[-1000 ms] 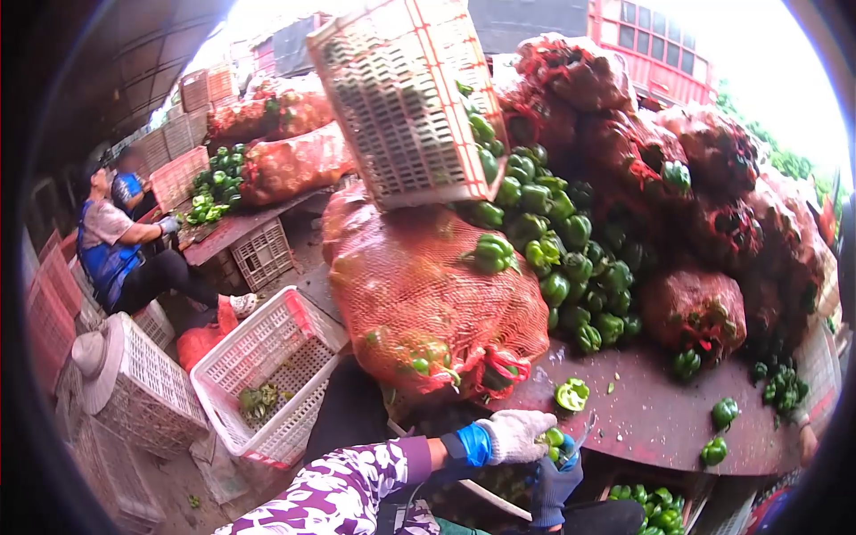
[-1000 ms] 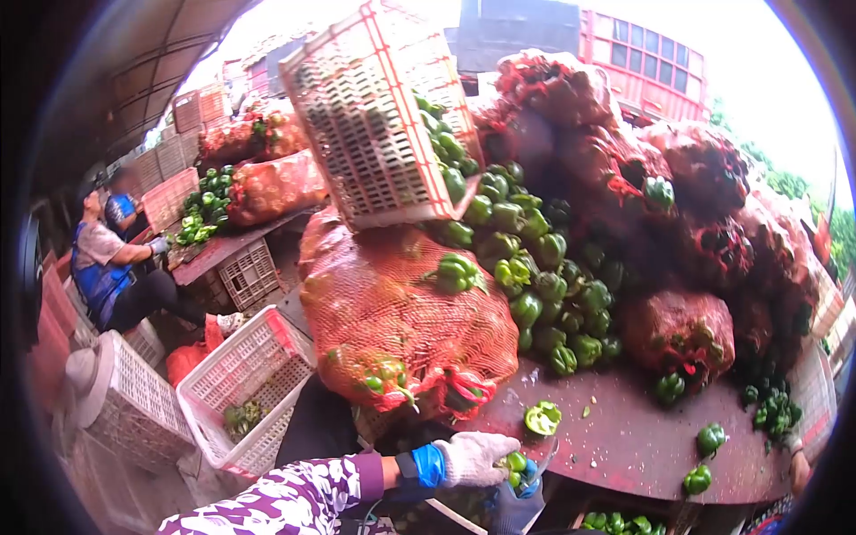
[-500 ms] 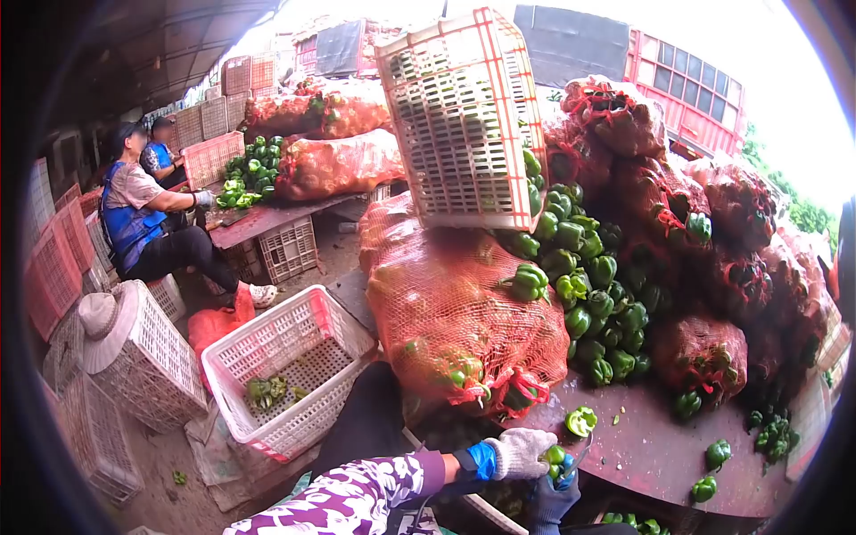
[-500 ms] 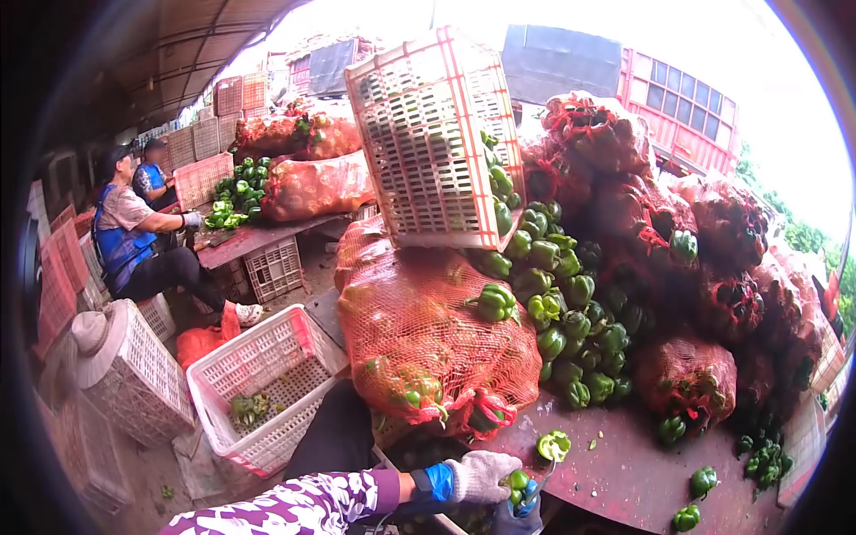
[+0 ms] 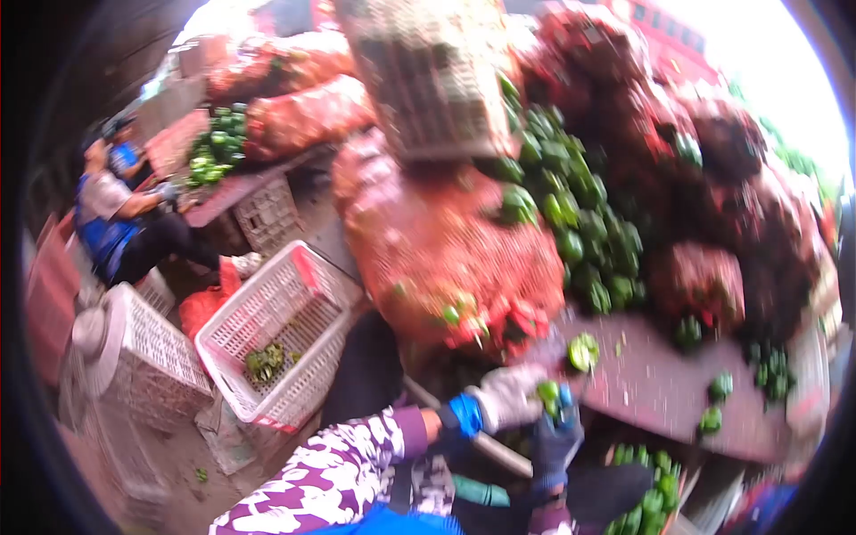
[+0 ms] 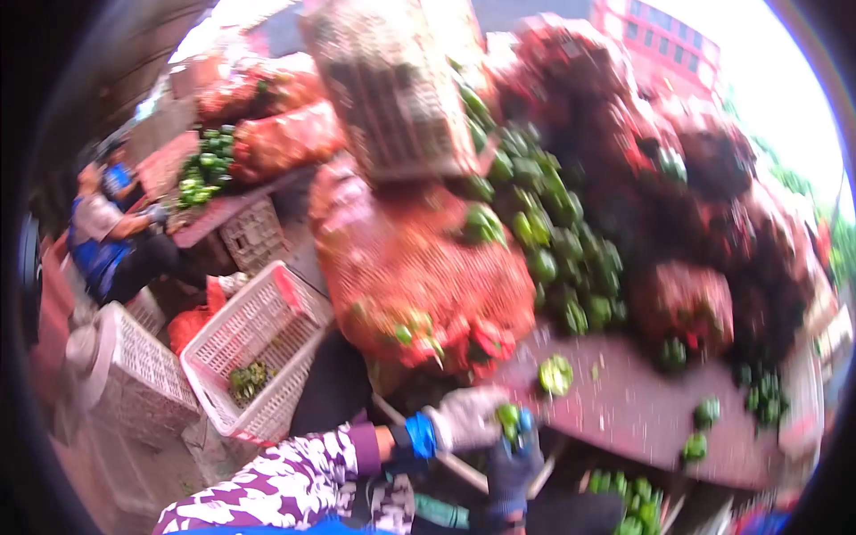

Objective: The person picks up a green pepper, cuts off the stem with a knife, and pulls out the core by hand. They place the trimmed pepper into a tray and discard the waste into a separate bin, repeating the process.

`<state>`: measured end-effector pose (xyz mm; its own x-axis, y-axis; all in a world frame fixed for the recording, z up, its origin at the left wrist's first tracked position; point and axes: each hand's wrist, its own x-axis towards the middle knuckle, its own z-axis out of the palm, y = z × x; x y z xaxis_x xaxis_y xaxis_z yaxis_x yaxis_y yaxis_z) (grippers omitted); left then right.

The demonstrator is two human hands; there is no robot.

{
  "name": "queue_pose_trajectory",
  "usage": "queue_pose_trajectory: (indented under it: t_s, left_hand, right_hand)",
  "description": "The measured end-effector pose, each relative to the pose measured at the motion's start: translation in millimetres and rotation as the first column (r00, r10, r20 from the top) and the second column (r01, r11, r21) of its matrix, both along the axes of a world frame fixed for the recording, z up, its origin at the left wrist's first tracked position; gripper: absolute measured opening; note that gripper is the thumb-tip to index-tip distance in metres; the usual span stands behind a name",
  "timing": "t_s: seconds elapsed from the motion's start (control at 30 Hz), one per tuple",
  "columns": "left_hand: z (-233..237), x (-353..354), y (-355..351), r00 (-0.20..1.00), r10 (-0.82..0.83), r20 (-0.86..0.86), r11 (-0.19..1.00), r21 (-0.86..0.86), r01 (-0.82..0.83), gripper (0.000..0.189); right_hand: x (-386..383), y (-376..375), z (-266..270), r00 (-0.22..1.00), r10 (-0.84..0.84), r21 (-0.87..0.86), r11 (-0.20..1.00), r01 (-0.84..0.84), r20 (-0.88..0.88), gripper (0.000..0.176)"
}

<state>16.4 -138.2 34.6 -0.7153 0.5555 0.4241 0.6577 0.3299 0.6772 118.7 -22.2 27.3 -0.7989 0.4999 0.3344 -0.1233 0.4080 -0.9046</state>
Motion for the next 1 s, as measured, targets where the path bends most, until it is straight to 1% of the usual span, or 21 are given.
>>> queue_pose_trajectory:
  t_s: [0.03, 0.07, 0.13, 0.2, 0.27, 0.3, 0.4, 0.43, 0.47, 0.53, 0.57, 0.67, 0.7, 0.73, 0.8, 0.87, 0.9, 0.93, 0.97, 1.0]
  left_hand:
    - [3.4, 0.6, -1.5, 0.998, -0.011, 0.065, 0.998, -0.059, 0.015, 0.031]
    - [-9.0, -2.0, 2.3, 0.996, -0.027, 0.082, 1.0, -0.014, 0.028, 0.03]
    - [1.0, 0.2, 4.2, 0.986, -0.074, 0.148, 0.997, -0.011, 0.077, 0.027]
    - [-7.5, -3.7, 5.6, 0.977, -0.126, 0.169, 0.988, -0.069, 0.139, 0.026]
    - [10.7, 4.5, 4.8, 0.931, -0.075, 0.356, 0.991, -0.076, 0.108, 0.025]
    - [9.4, 7.7, 8.0, 0.929, -0.044, 0.368, 0.998, -0.029, 0.059, 0.025]
    - [9.8, 8.2, 10.2, 0.924, -0.112, 0.364, 0.994, 0.039, 0.106, 0.026]
    - [2.7, 6.2, 8.9, 0.909, -0.127, 0.398, 0.992, 0.04, 0.122, 0.03]
    - [1.9, 6.4, 6.6, 0.889, -0.143, 0.434, 0.99, 0.056, 0.132, 0.033]
    - [15.3, 10.0, 4.2, 0.846, -0.175, 0.504, 0.985, 0.094, 0.147, 0.039]
    - [16.3, 10.4, 2.5, 0.816, -0.201, 0.543, 0.979, 0.122, 0.16, 0.041]
    - [23.2, 10.0, -4.1, 0.713, -0.29, 0.638, 0.957, 0.215, 0.197, 0.047]
    - [30.1, 12.0, -8.2, 0.557, -0.382, 0.738, 0.921, 0.354, 0.164, 0.055]
    - [41.8, 12.5, -12.5, 0.501, -0.414, 0.76, 0.909, 0.37, 0.19, 0.06]
    - [43.7, 16.0, -10.8, 0.444, -0.44, 0.781, 0.892, 0.438, 0.114, 0.058]
    - [33.6, 11.5, -15.5, 0.387, -0.544, 0.745, 0.812, 0.583, 0.018, 0.058]
    - [31.2, 5.2, -14.3, 0.56, -0.48, 0.675, 0.819, 0.574, 0.01, 0.055]
    - [24.1, -1.5, -12.2, 0.691, -0.421, 0.588, 0.818, 0.575, 0.01, 0.053]
    - [16.0, -4.8, -9.9, 0.727, -0.326, 0.605, 0.863, 0.504, -0.032, 0.046]
    - [3.4, -10.2, -11.0, 0.687, -0.353, 0.635, 0.889, 0.456, 0.035, 0.048]
  right_hand:
    - [0.9, -8.7, 15.0, 0.999, 0.001, -0.038, 0.999, -0.003, -0.039, 0.036]
    - [1.1, -2.2, -7.4, 0.998, -0.056, -0.013, 0.998, 0.056, 0.01, 0.039]
    - [4.6, 0.1, -6.7, 0.996, -0.075, 0.051, 0.996, 0.073, 0.042, 0.041]
    - [7.5, 1.0, -12.7, 0.996, -0.093, 0.017, 0.996, 0.093, 0.009, 0.043]
    - [9.7, 4.0, -8.1, 0.999, -0.047, -0.085, 0.995, 0.047, 0.004, 0.044]
    - [9.8, 10.3, -9.1, 1.0, -0.026, -0.092, 0.995, 0.027, 0.013, 0.045]
    - [16.3, 13.8, 13.8, 0.995, 0.013, -0.353, 0.936, 0.023, 0.1, 0.044]
    - [16.6, 15.9, 12.0, 0.997, 0.014, -0.421, 0.907, 0.018, 0.074, 0.042]
    - [18.1, 17.2, 15.6, 0.995, 0.034, -0.48, 0.877, 0.015, 0.093, 0.041]
    - [22.1, 21.2, 32.8, 0.989, 0.079, -0.587, 0.809, 0.01, 0.125, 0.039]
    - [20.9, 23.9, 34.5, 0.988, 0.097, -0.607, 0.794, -0.005, 0.119, 0.038]
    - [23.2, 33.1, 37.1, 0.976, 0.159, -0.714, 0.7, -0.008, 0.146, 0.039]
    - [23.2, 40.4, 31.7, 0.973, 0.179, -0.767, 0.642, -0.003, 0.146, 0.038]
    - [24.9, 44.2, 29.6, 0.974, 0.193, -0.799, 0.6, -0.019, 0.122, 0.037]
    - [27.4, 49.5, 29.8, 0.976, 0.208, -0.853, 0.519, -0.05, 0.07, 0.037]
    - [31.2, 43.8, 32.3, 0.995, 0.101, -0.908, 0.417, -0.04, 0.003, 0.034]
    - [33.3, 37.9, 55.1, 0.999, -0.035, -0.938, 0.344, 0.038, 0.027, 0.032]
    - [42.3, 42.1, 39.7, 0.994, -0.105, -0.91, 0.411, 0.045, 0.002, 0.035]
    - [51.9, 46.8, 24.1, 0.985, -0.173, -0.877, 0.477, 0.06, -0.026, 0.037]
    - [67.2, 44.3, 39.9, 0.982, -0.191, -0.882, 0.462, 0.089, -0.002, 0.04]
